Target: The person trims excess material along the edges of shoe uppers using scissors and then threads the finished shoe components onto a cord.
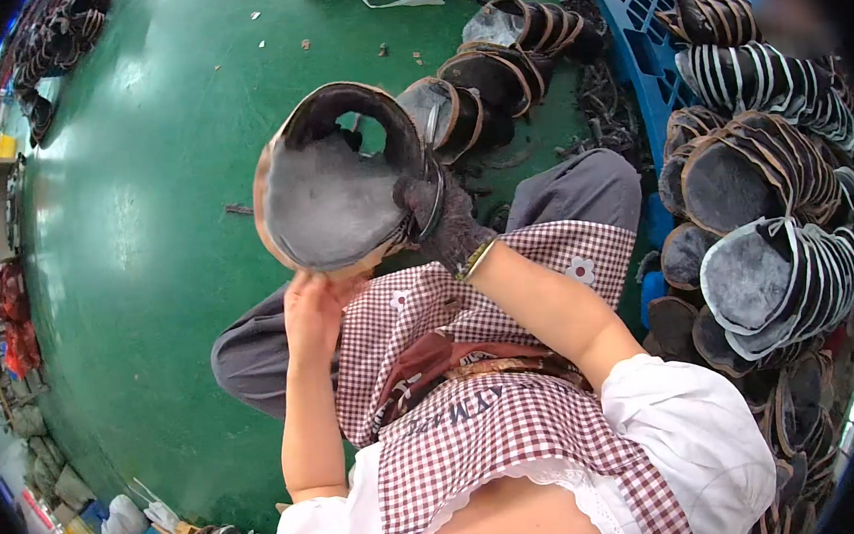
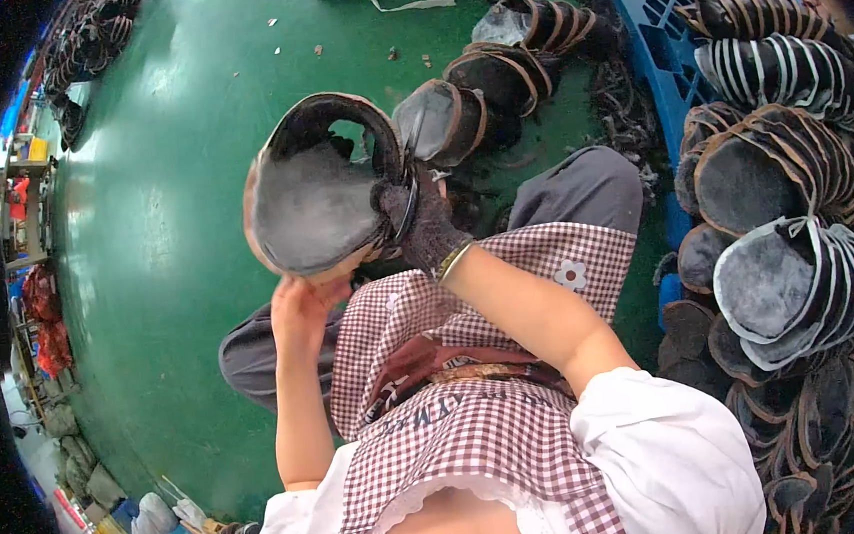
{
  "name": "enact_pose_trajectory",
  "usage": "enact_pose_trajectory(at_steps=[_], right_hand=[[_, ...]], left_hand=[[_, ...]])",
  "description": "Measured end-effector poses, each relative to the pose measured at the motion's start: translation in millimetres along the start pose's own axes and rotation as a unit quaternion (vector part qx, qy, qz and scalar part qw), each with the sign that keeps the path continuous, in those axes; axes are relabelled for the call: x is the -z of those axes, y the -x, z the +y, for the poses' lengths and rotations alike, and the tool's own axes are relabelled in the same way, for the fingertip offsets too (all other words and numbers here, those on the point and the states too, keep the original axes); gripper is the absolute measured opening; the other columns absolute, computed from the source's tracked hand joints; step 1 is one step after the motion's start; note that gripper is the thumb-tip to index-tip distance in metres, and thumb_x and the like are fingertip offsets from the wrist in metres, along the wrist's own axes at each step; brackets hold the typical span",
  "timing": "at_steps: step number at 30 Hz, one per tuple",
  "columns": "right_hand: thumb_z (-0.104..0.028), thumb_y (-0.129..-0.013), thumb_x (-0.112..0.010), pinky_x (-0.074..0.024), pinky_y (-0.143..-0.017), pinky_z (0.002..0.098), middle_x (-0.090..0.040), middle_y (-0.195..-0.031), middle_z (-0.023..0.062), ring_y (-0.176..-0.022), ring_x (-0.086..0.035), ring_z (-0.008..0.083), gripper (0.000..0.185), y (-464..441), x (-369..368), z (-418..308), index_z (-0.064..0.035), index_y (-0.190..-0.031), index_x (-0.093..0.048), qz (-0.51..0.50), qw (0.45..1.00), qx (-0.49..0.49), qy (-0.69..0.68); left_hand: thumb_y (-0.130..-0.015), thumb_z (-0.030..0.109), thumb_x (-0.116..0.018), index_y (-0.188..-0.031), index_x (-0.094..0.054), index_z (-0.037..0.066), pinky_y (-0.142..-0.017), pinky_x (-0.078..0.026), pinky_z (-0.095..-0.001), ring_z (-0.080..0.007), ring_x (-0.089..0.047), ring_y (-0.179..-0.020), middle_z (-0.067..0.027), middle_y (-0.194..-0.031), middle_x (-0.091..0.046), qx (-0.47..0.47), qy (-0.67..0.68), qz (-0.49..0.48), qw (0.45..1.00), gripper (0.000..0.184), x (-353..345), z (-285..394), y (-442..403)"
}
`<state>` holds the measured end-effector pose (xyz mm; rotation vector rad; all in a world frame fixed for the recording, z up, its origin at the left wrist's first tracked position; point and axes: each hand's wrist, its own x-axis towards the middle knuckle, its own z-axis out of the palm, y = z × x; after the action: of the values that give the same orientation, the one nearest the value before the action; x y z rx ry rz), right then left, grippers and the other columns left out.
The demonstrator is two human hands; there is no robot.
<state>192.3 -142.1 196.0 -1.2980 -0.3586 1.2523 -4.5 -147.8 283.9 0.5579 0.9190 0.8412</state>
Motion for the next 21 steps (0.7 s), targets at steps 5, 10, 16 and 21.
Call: enact_pose_trajectory(at_steps=[5,10,16,21], right_hand=[[-0.014,-0.072,-0.063,-0.0460,-0.076,0.0367,-0.052,-0.101,0.0137,-0.090,-0.053,0.0291,0.046,-6.1,-20.5,-27.2,-0.0087,-0.115,-0.046,0.012,0.964,0.166,0.208],[-0.023,-0.070,-0.062,-0.0419,-0.084,0.0427,-0.057,-0.099,0.0137,-0.093,-0.056,0.0329,0.044,-21.2,-24.6,-23.0,-0.0101,-0.110,-0.049,-0.119,0.767,0.373,0.509],[-0.027,-0.082,-0.050,-0.0408,-0.089,0.0438,-0.053,-0.112,0.0232,-0.105,-0.051,0.0376,0.046,-130.3,22.8,-21.8,-0.0041,-0.121,-0.044,-0.026,0.686,0.189,0.702],[-0.025,-0.086,-0.044,-0.0409,-0.090,0.0444,-0.053,-0.114,0.0210,-0.107,-0.051,0.0371,0.037,-247.7,107.2,18.8,-0.0054,-0.117,-0.047,0.061,0.658,0.202,0.723]], left_hand=[[-0.092,0.036,-0.044,-0.091,-0.059,-0.003,-0.069,-0.050,-0.0327,-0.0223,-0.061,-0.086,-0.0149,-0.099,-0.062,0.071,-0.125,-0.127,0.981,0.042,7.2,27.1,-14.2],[-0.091,0.038,-0.045,-0.111,-0.051,0.002,-0.076,-0.048,-0.0416,-0.0286,-0.058,-0.092,-0.0137,-0.110,-0.057,-0.087,0.217,0.144,0.961,0.042,-10.8,28.6,-131.7],[-0.083,0.021,-0.060,-0.098,-0.053,-0.002,-0.076,-0.046,-0.0425,-0.0292,-0.059,-0.090,-0.0136,-0.096,-0.060,-0.288,-0.339,0.305,0.842,0.029,105.9,3.5,-181.8],[-0.084,0.033,-0.056,-0.088,-0.054,0.001,-0.068,-0.044,-0.0438,-0.0422,-0.057,-0.079,-0.0228,-0.078,-0.060,-0.082,-0.661,0.325,0.671,0.032,150.4,-34.5,-196.3]])
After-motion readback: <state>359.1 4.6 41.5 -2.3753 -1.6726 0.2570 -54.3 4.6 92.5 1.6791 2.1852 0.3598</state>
